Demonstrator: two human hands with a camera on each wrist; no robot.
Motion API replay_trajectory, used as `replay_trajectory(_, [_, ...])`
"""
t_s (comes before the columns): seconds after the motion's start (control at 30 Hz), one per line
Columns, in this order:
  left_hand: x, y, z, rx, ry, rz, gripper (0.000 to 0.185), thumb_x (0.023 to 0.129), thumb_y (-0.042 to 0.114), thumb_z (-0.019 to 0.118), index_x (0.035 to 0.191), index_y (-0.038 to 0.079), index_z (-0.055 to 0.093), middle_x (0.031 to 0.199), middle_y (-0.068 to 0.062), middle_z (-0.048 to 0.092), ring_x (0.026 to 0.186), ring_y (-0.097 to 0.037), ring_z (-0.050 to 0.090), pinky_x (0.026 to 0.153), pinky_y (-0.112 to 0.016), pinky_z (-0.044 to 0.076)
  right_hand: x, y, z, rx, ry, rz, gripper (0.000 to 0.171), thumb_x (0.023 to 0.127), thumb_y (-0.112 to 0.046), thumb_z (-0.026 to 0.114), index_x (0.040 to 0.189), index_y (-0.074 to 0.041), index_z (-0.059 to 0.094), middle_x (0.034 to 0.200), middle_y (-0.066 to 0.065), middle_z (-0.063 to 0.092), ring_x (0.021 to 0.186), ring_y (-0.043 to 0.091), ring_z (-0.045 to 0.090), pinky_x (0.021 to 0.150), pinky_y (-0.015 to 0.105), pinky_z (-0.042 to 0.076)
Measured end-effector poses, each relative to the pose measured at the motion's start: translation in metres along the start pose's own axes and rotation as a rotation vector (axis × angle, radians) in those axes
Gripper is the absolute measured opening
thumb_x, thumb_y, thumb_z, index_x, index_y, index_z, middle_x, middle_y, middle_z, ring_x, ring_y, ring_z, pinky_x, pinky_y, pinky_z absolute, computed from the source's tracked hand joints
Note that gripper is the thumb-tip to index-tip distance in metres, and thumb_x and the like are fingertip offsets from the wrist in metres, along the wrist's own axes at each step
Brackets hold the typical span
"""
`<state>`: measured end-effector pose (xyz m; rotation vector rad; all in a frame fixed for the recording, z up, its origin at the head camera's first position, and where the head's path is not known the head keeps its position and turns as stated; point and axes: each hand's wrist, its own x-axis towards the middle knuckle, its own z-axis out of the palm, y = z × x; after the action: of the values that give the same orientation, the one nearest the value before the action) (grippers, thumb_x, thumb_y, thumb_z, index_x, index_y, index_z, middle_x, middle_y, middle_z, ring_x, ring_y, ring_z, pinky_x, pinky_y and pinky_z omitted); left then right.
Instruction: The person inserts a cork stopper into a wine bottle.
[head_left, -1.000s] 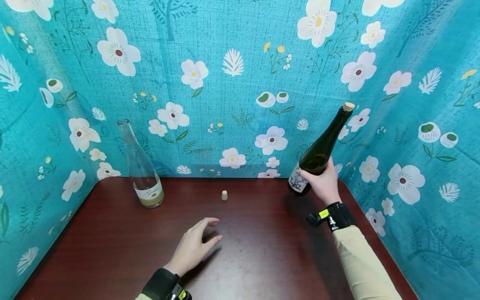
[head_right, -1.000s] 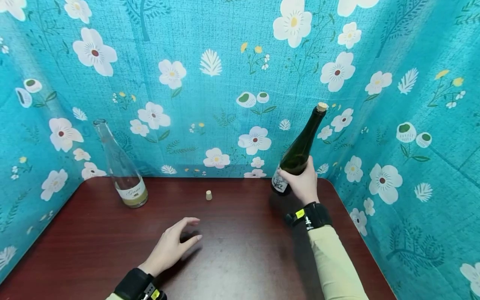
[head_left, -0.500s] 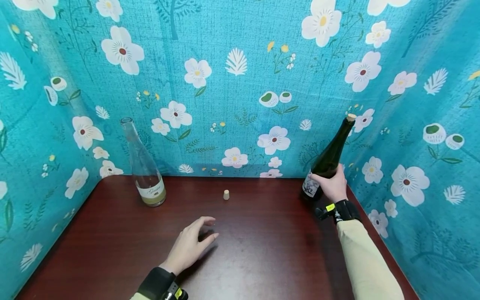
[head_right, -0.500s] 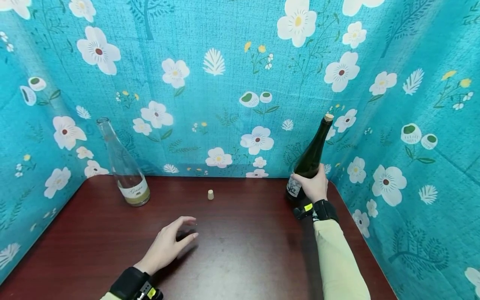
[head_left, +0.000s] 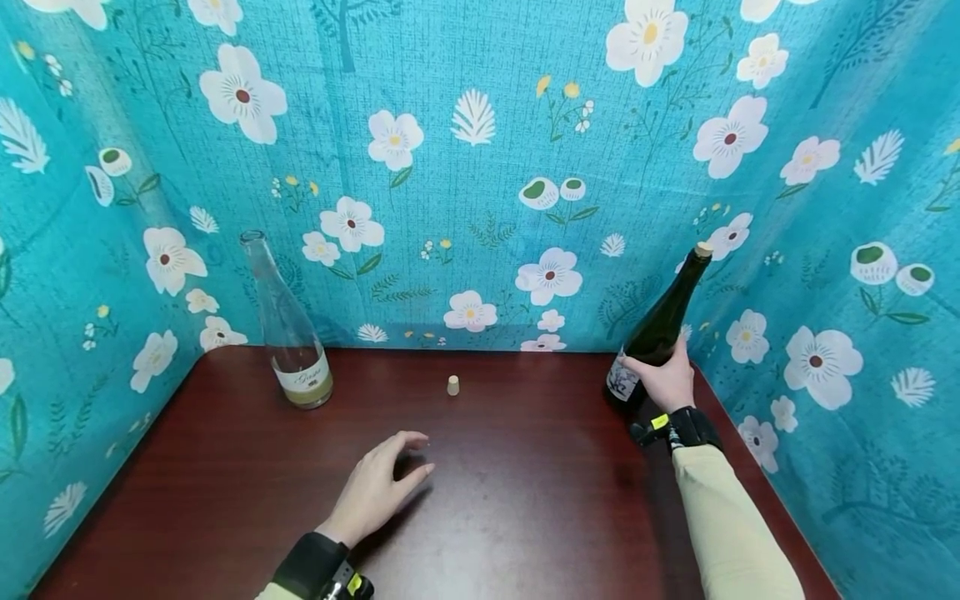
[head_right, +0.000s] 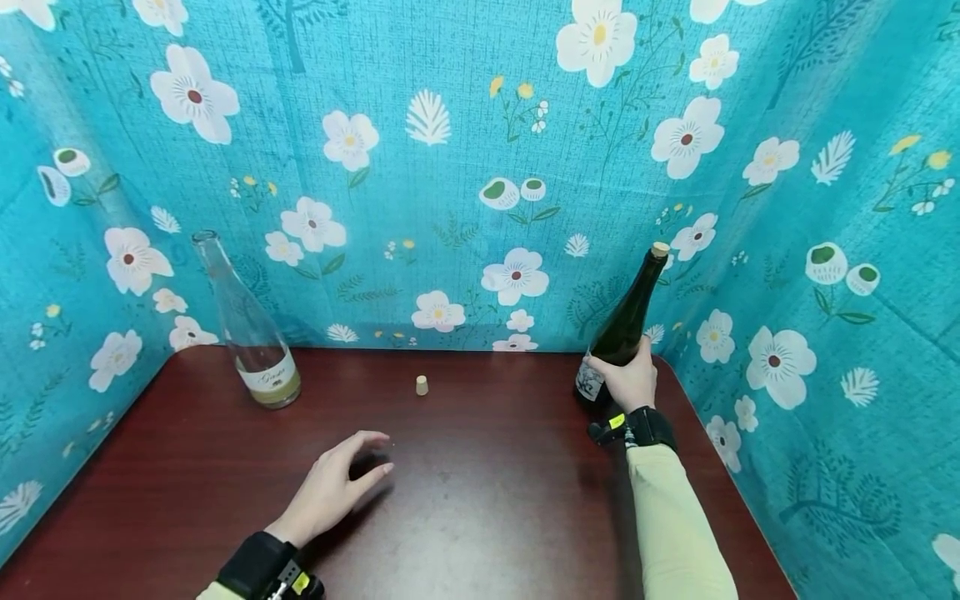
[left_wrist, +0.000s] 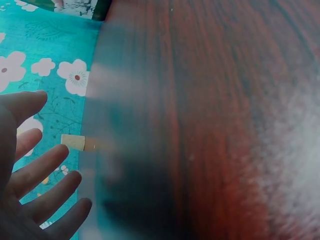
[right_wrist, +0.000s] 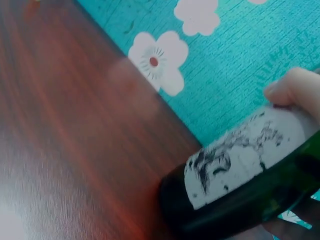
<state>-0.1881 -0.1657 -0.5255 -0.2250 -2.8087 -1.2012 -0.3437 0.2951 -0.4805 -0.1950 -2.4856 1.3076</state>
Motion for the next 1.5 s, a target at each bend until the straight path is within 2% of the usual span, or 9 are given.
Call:
replay_trajectory(0.17, [0.004, -0.004, -0.012, 0.067, 0.042, 0.027, 0.046, 0.093, 0.036, 0.077, 0.133, 0.02, 0.063, 0.127, 0.0, 0.064, 0.122, -0.025, 0.057, 0.099, -0.052, 0.046, -0.002, 0.003, 0.002, 0.005, -0.015, 0.003, 0.091, 0.084, -0.042, 0.084, 0.153, -0.013, 0.031, 0.145, 0.022, 0.048, 0.13, 0.042, 0.046, 0.102, 0.063, 0.039])
replay_trajectory(0.27, [0.008, -0.009, -0.026, 0.109, 0.133, 0.077, 0.05, 0.092, 0.036, 0.078, 0.135, 0.016, 0.062, 0.131, -0.004, 0.062, 0.125, -0.029, 0.054, 0.101, -0.054, 0.043, -0.002, 0.005, 0.004, 0.009, -0.017, 0.003, 0.093, 0.084, -0.043, 0.084, 0.154, -0.014, 0.029, 0.146, 0.023, 0.048, 0.13, 0.042, 0.046, 0.103, 0.063, 0.039])
replay_trajectory(0.47, [0.025, -0.02, -0.066, 0.111, 0.574, 0.199, 0.076, 0.081, 0.025, 0.089, 0.145, 0.006, 0.051, 0.142, -0.014, 0.052, 0.131, -0.033, 0.047, 0.106, -0.052, 0.038, -0.006, 0.004, 0.002, 0.023, -0.039, 0.007, 0.09, 0.087, -0.042, 0.081, 0.152, -0.013, 0.027, 0.146, 0.023, 0.046, 0.13, 0.042, 0.045, 0.103, 0.063, 0.039])
replay_trajectory(0.57, [0.036, -0.023, -0.087, 0.112, 0.755, 0.179, 0.097, 0.075, 0.026, 0.093, 0.153, 0.007, 0.038, 0.151, -0.016, 0.04, 0.138, -0.033, 0.037, 0.112, -0.049, 0.031, -0.007, 0.006, 0.0, 0.024, -0.039, 0.014, 0.089, 0.087, -0.042, 0.081, 0.152, -0.013, 0.027, 0.146, 0.024, 0.046, 0.13, 0.042, 0.045, 0.103, 0.064, 0.039])
replay_trajectory(0.63, [0.044, -0.025, -0.099, 0.095, 0.806, 0.121, 0.106, 0.074, 0.029, 0.094, 0.157, 0.011, 0.029, 0.155, -0.016, 0.031, 0.142, -0.032, 0.03, 0.114, -0.049, 0.028, -0.006, 0.007, -0.001, 0.023, -0.037, 0.015, 0.09, 0.086, -0.044, 0.081, 0.151, -0.012, 0.028, 0.146, 0.024, 0.046, 0.13, 0.042, 0.045, 0.103, 0.064, 0.039])
replay_trajectory(0.8, [0.063, -0.032, -0.121, 0.004, 0.749, -0.085, 0.114, 0.079, 0.044, 0.088, 0.161, 0.02, 0.012, 0.158, -0.014, 0.022, 0.146, -0.03, 0.022, 0.115, -0.053, 0.028, -0.003, 0.01, -0.001, 0.03, -0.02, 0.012, 0.087, 0.086, -0.044, 0.082, 0.148, -0.012, 0.031, 0.143, 0.022, 0.049, 0.128, 0.041, 0.047, 0.103, 0.064, 0.04])
replay_trajectory(0.97, [0.076, -0.045, -0.129, -0.077, 0.681, -0.241, 0.117, 0.081, 0.053, 0.082, 0.162, 0.021, 0.004, 0.163, -0.015, 0.018, 0.149, -0.033, 0.021, 0.116, -0.057, 0.025, -0.004, 0.009, 0.0, 0.039, -0.035, 0.021, 0.087, 0.085, -0.042, 0.083, 0.148, -0.012, 0.031, 0.144, 0.022, 0.048, 0.129, 0.04, 0.046, 0.103, 0.063, 0.039])
replay_trajectory(1.23, [0.088, -0.064, -0.124, -0.099, 0.618, -0.353, 0.117, 0.082, 0.057, 0.08, 0.163, 0.023, 0.003, 0.166, -0.014, 0.015, 0.147, -0.041, 0.027, 0.113, -0.062, 0.027, -0.005, 0.01, 0.002, 0.04, -0.035, 0.013, 0.089, 0.086, -0.042, 0.083, 0.151, -0.012, 0.03, 0.147, 0.022, 0.046, 0.131, 0.04, 0.045, 0.104, 0.064, 0.038])
replay_trajectory(1.5, [0.089, -0.07, -0.122, -0.088, 0.587, -0.403, 0.099, 0.09, 0.045, 0.077, 0.162, 0.019, 0.014, 0.161, -0.019, 0.031, 0.141, -0.048, 0.033, 0.109, -0.066, 0.028, -0.004, 0.011, 0.002, 0.05, -0.033, 0.015, 0.09, 0.086, -0.041, 0.082, 0.153, -0.013, 0.028, 0.148, 0.022, 0.046, 0.131, 0.04, 0.044, 0.105, 0.065, 0.037])
